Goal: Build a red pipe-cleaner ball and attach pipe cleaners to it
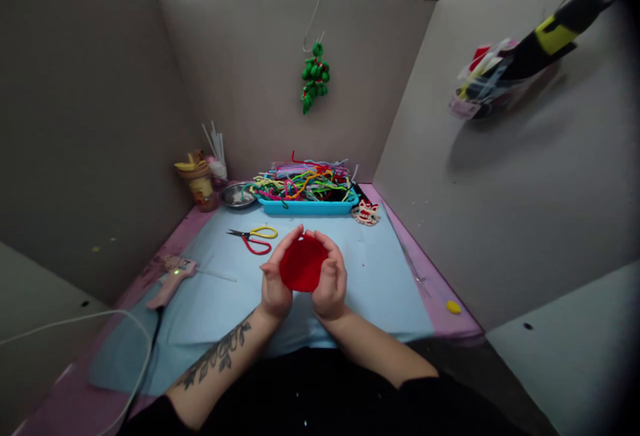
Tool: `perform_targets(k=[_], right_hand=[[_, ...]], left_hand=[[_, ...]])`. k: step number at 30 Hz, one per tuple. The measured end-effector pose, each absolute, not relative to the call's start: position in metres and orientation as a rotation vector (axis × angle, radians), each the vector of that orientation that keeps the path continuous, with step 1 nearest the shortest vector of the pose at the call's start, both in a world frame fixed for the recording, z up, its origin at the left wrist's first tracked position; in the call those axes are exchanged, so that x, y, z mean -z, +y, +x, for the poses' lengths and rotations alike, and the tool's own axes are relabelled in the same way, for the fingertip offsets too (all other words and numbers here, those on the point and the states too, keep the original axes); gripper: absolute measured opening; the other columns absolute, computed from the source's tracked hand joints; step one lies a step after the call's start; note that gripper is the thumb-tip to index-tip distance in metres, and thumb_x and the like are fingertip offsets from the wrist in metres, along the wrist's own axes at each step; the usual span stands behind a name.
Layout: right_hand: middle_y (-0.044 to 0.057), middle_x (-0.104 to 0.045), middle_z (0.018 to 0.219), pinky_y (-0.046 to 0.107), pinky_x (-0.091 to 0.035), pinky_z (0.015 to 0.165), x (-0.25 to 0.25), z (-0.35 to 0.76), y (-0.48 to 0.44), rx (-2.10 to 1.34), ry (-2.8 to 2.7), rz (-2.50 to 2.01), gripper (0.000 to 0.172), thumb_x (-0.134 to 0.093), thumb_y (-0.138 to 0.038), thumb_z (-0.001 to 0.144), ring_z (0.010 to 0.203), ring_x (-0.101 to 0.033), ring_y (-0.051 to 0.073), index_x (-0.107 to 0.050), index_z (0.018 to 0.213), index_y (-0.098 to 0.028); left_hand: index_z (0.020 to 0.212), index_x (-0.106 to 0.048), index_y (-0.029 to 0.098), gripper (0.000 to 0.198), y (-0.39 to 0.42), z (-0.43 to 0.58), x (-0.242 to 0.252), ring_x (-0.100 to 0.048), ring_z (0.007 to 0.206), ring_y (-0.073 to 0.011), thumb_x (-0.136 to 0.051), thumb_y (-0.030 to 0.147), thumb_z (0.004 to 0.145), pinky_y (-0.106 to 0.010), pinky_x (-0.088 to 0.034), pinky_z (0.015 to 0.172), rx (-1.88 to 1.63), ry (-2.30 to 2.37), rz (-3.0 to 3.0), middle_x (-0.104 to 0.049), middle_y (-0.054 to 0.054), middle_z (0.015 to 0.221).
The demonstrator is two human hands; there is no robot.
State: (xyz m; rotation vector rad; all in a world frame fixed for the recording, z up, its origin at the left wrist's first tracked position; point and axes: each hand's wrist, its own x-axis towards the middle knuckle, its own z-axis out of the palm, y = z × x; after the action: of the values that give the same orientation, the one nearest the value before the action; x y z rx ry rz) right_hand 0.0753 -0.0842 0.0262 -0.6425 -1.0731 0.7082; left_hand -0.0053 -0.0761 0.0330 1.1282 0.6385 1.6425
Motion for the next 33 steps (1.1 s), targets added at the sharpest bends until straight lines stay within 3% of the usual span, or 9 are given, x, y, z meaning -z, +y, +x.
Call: perform_targets(k=[11, 21, 27, 29, 33], right_hand=[[0.013, -0.06, 0.128, 0.05, -0.045, 0.101, -0.027, 0.067, -0.09, -0.695, -1.111, -0.645, 0.058, -0.027, -0.058, 0.093, 0.118, -0.057, 0.028, -0.056, 0.126, -0.019], [0.014, -0.058, 0.129, 0.049, -0.047, 0.098, -0.024, 0.077, -0.081, -0.731, -1.059, -0.562, 0.061, -0.033, -0.064, 0.089, 0.119, -0.056, 0.029, -0.052, 0.126, -0.021], [0.015, -0.06, 0.124, 0.045, -0.05, 0.09, -0.026, 0.079, -0.08, -0.683, -1.106, -0.689, 0.056, -0.038, -0.059, 0.089, 0.108, -0.061, 0.028, -0.055, 0.122, -0.018], [0.014, -0.06, 0.121, 0.045, -0.049, 0.092, -0.025, 0.079, -0.076, -0.606, -1.064, -0.768, 0.05, -0.037, -0.055, 0.092, 0.108, -0.06, 0.027, -0.057, 0.12, -0.018], [0.015, -0.054, 0.13, 0.046, -0.049, 0.093, -0.022, 0.076, -0.072, -0.608, -1.029, -0.784, 0.057, -0.032, -0.057, 0.092, 0.113, -0.058, 0.028, -0.048, 0.13, -0.018]], left_hand=[[0.119, -0.065, 0.013, 0.085, -0.074, 0.008, -0.025, -0.058, 0.115, -0.0333, -0.026, 0.078, 0.08, -0.044, -0.049, 0.097, -1.81, 0.534, 0.975, -0.063, -0.018, 0.124], [0.11, -0.069, 0.012, 0.091, -0.062, -0.009, -0.033, -0.062, 0.107, -0.0328, -0.019, 0.081, 0.078, -0.046, -0.049, 0.092, -1.664, 0.664, 1.174, -0.068, -0.018, 0.112], [0.082, -0.067, 0.016, 0.052, -0.059, -0.013, -0.029, -0.064, 0.082, -0.0198, -0.039, 0.058, 0.09, -0.033, -0.05, 0.08, -2.057, 1.102, 1.322, -0.068, -0.008, 0.083], [0.089, -0.067, 0.016, 0.052, -0.061, -0.013, -0.023, -0.065, 0.085, -0.0202, -0.037, 0.057, 0.091, -0.033, -0.051, 0.08, -1.994, 1.085, 1.367, -0.069, -0.009, 0.088], [0.127, -0.055, 0.015, 0.071, -0.067, -0.005, -0.017, -0.057, 0.116, -0.0259, -0.024, 0.066, 0.089, -0.038, -0.046, 0.097, -1.827, 0.856, 1.367, -0.06, -0.016, 0.127]])
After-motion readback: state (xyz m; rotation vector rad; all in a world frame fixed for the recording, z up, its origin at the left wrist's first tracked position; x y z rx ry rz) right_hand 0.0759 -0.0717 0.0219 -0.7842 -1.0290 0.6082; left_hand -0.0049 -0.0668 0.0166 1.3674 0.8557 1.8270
